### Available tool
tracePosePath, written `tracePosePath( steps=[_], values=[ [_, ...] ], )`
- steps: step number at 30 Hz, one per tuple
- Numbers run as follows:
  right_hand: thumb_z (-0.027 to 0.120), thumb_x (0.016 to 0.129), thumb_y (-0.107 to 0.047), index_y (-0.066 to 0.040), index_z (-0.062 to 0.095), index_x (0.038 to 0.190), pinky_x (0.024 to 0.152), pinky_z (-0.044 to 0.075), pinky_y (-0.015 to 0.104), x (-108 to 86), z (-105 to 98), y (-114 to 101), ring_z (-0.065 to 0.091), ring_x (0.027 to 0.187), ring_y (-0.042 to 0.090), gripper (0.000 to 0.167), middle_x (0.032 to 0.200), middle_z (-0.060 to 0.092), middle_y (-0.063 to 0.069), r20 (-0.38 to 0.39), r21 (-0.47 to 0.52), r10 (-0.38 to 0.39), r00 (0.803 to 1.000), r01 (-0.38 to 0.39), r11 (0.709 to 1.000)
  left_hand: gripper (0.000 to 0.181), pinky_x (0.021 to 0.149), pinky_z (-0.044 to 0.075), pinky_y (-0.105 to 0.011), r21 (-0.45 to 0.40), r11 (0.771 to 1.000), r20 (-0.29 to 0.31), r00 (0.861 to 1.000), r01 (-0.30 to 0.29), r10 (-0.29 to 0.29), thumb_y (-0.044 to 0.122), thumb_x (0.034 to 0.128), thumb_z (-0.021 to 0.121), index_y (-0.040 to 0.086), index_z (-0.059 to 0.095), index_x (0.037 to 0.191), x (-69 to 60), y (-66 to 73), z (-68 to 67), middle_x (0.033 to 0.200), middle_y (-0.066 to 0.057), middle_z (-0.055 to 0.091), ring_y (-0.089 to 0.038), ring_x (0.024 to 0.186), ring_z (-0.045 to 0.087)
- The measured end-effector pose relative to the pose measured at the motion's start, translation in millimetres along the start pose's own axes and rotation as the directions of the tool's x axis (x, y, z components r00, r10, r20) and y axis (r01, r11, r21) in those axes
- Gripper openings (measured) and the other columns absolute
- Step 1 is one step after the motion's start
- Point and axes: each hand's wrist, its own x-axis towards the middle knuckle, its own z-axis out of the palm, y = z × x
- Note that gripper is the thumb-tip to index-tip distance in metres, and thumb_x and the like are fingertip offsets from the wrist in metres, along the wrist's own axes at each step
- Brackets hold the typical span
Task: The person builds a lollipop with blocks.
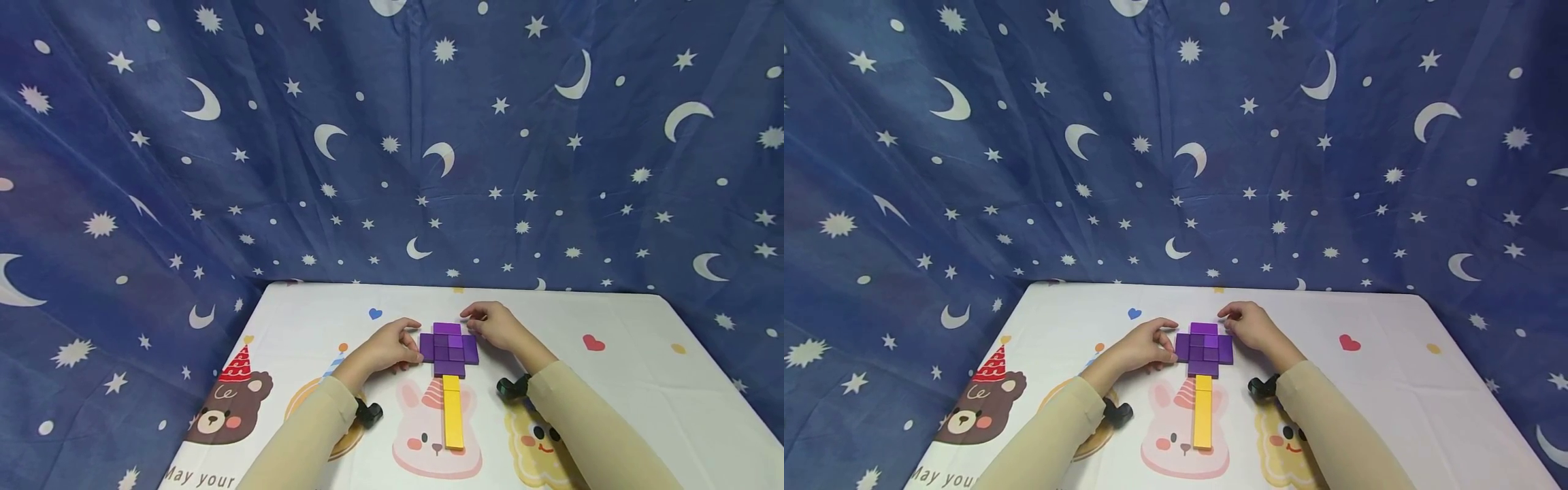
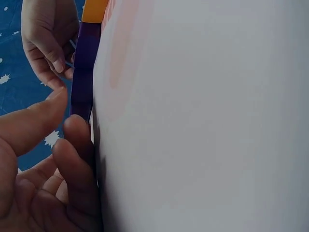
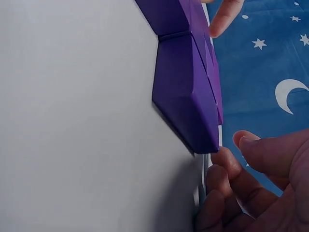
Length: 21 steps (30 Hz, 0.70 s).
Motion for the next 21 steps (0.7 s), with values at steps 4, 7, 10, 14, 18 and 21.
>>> tracePosePath(
  steps=[4, 7, 10, 14, 18, 21],
  values=[
    [0.067, 0.102, -0.006, -0.006, 0.076, 0.122, 0.072, 0.055, 0.029, -3.7, -2, -1, 0.062, 0.083, 0.017, 0.022, 0.103, 0.072, 0.011, 0.001, 0.001, 0.009, 1.000, -0.009, 1.000, 0.072, 0.052, 0.051, -0.028, -0.006, 1.000, -0.015, 1.000, -0.007, 0.007, 0.012, 0.0903, 0.086, 0.009, 0.052, 0.154, -2.1, -2.8, -2.2, 0.092, -0.003, 0.074, -0.015, 0.063, 0.063],
    [0.068, 0.102, -0.007, -0.005, 0.076, 0.124, 0.070, 0.055, 0.028, -7.4, -3, 1, 0.062, 0.084, 0.017, 0.023, 0.103, 0.072, 0.011, -0.004, -0.002, 0.001, 1.000, -0.001, 1.000, 0.070, 0.052, 0.052, -0.028, -0.013, 1.000, -0.019, 1.000, -0.015, 0.015, 0.012, 0.0927, 0.083, 0.008, 0.051, 0.155, -4.8, -3.2, -4.1, 0.092, -0.005, 0.074, -0.016, 0.063, 0.063],
    [0.068, 0.103, -0.008, -0.006, 0.075, 0.126, 0.069, 0.055, 0.027, -11.4, -5, 4, 0.062, 0.084, 0.017, 0.024, 0.102, 0.073, 0.010, -0.023, -0.009, -0.002, 1.000, 0.002, 1.000, 0.066, 0.051, 0.051, -0.027, 0.003, 1.000, -0.027, 0.999, -0.028, 0.028, 0.013, 0.0949, 0.080, 0.009, 0.052, 0.154, -8.3, -2.6, -5.5, 0.094, -0.005, 0.073, -0.017, 0.062, 0.062],
    [0.068, 0.104, -0.011, -0.006, 0.073, 0.129, 0.068, 0.056, 0.028, -19.2, -9, 8, 0.062, 0.085, 0.018, 0.026, 0.106, 0.073, 0.010, -0.044, -0.013, 0.004, 0.999, -0.004, 1.000, 0.061, 0.051, 0.052, -0.029, 0.070, 0.996, -0.071, 0.996, -0.049, 0.054, 0.017, 0.0968, 0.079, 0.011, 0.055, 0.152, -14.4, -0.1, -7.9, 0.102, -0.004, 0.072, -0.019, 0.066, 0.065],
    [0.068, 0.104, -0.011, -0.006, 0.071, 0.132, 0.067, 0.057, 0.030, -27.8, -13, 11, 0.065, 0.086, 0.019, 0.029, 0.111, 0.075, 0.012, -0.069, -0.014, 0.001, 0.998, -0.002, 1.000, 0.056, 0.055, 0.055, -0.031, 0.117, 0.991, -0.127, 0.989, -0.065, 0.080, 0.019, 0.0991, 0.076, 0.012, 0.057, 0.151, -21.0, 1.5, -13.4, 0.115, -0.005, 0.071, -0.020, 0.078, 0.070],
    [0.067, 0.103, -0.010, -0.005, 0.069, 0.136, 0.067, 0.057, 0.030, -34.9, -15, 11, 0.067, 0.091, 0.021, 0.033, 0.115, 0.075, 0.013, -0.091, -0.017, 0.003, 0.996, -0.005, 1.000, 0.052, 0.063, 0.058, -0.032, 0.164, 0.984, -0.178, 0.979, -0.068, 0.097, 0.019, 0.1010, 0.074, 0.013, 0.058, 0.151, -25.5, 2.7, -19.6, 0.124, -0.006, 0.071, -0.019, 0.091, 0.072]
  ],
)
